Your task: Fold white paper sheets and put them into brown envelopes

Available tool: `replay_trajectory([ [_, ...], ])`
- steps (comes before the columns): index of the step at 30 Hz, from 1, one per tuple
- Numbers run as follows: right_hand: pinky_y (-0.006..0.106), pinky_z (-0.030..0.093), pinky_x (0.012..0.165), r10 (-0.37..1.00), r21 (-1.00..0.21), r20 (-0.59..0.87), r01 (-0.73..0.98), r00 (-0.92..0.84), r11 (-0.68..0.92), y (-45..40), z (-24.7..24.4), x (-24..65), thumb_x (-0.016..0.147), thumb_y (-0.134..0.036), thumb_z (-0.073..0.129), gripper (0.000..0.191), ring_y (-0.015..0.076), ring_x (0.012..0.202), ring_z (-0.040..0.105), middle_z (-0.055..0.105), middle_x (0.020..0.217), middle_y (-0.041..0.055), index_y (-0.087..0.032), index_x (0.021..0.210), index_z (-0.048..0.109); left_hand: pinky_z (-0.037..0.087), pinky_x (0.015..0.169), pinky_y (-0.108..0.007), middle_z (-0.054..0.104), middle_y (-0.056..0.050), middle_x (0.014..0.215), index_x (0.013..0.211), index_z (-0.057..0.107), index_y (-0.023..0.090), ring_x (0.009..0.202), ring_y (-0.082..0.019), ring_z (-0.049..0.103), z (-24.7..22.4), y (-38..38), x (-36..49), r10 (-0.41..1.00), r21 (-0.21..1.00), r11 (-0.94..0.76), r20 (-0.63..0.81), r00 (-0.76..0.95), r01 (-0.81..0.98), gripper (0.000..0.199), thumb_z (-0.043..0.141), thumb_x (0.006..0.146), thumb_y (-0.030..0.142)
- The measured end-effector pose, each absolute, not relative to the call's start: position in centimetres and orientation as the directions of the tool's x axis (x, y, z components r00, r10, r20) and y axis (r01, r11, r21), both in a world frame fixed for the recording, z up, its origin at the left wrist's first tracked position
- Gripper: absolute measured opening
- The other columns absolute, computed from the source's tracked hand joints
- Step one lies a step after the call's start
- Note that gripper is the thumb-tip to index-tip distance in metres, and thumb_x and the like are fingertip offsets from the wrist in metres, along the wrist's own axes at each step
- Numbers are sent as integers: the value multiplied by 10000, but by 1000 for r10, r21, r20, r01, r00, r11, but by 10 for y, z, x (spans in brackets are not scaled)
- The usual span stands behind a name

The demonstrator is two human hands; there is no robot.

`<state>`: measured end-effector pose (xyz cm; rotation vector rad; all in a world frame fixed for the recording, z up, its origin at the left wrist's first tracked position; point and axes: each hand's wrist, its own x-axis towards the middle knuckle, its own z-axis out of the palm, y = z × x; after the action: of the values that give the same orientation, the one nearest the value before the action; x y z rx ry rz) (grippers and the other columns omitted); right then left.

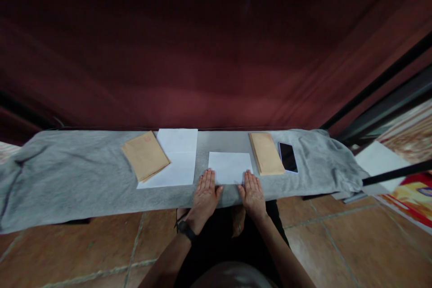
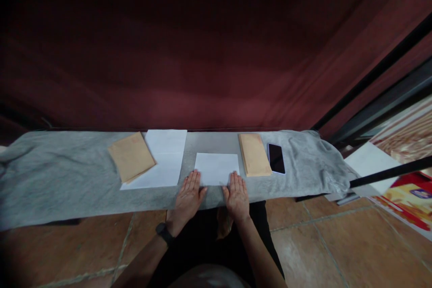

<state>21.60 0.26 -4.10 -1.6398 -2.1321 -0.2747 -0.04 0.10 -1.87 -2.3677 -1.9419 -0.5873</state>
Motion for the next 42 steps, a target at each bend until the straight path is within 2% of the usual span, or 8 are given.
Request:
replay_trajectory([
  [6, 493, 350, 1141, 872, -85, 452, 965, -186, 249, -1, -41, 223, 1045, -409, 387, 608, 316, 1429, 377, 406, 1526, 238, -38, 1523, 321, 318, 1189, -472, 401, -215, 1537, 1497, 354, 25, 1461, -289, 331, -12, -3, -5, 946, 204, -204, 294, 139, 957, 630, 354, 1005, 419],
  [11, 495, 353, 1142, 848, -73, 503, 969, -167, 235, -6, -42, 230, 1048, -390, 386, 617, 311, 1429, 379, 421, 1512, 247, -32, 1538, 275, 339, 1175, -480, 413, -229, 1525, 1481, 373, 6, 1455, -304, 343, -15, -4, -8, 948, 188, -180, 294, 119, 965, 605, 342, 1008, 381],
  [17, 533, 355, 1135, 865, -178, 498, 968, -67, 178, -11, -37, 222, 1059, -398, 305, 599, 322, 1421, 392, 426, 1512, 237, -53, 1547, 275, 339, 1169, -515, 395, -240, 1534, 1512, 309, 9, 1470, -316, 305, -14, -8, -2, 942, 216, -158, 326, 81, 964, 595, 320, 1009, 327],
  [20, 510, 359, 1142, 887, -240, 444, 937, -128, 255, -13, -28, 204, 1060, -389, 294, 569, 294, 1443, 362, 430, 1523, 195, -82, 1539, 315, 319, 1184, -505, 358, -210, 1565, 1545, 238, 41, 1485, -291, 272, -11, -12, 15, 933, 222, -230, 329, 149, 948, 601, 318, 1005, 293],
  [24, 466, 352, 1162, 886, -287, 374, 875, -273, 390, -16, -20, 179, 1055, -353, 302, 516, 248, 1435, 384, 468, 1512, 131, -143, 1520, 379, 298, 1203, -479, 349, -159, 1585, 1566, 210, 106, 1488, -246, 272, -12, -19, 37, 905, 188, -393, 255, 341, 900, 596, 310, 989, 218],
  [29, 477, 334, 1172, 886, -254, 364, 885, -286, 390, -20, -25, 180, 1052, -355, 321, 521, 262, 1440, 373, 443, 1525, 155, -94, 1494, 410, 298, 1204, -460, 374, -156, 1574, 1545, 270, 95, 1485, -234, 281, -16, -25, 41, 910, 145, -390, 211, 357, 909, 572, 296, 980, 187],
  [35, 483, 320, 1172, 892, -213, 371, 912, -258, 352, -20, -28, 195, 1046, -369, 347, 553, 275, 1453, 345, 418, 1540, 159, -90, 1523, 349, 294, 1207, -456, 376, -179, 1567, 1495, 366, 62, 1489, -258, 272, -10, -26, 35, 925, 139, -342, 222, 308, 929, 549, 353, 991, 280],
  [42, 495, 289, 1178, 896, -164, 395, 944, -203, 286, -21, -30, 206, 1046, -373, 351, 583, 287, 1456, 334, 386, 1551, 189, -72, 1542, 298, 318, 1181, -507, 344, -239, 1565, 1511, 309, 31, 1488, -311, 259, -13, -27, 28, 942, 147, -270, 243, 230, 951, 647, 386, 993, 411],
])
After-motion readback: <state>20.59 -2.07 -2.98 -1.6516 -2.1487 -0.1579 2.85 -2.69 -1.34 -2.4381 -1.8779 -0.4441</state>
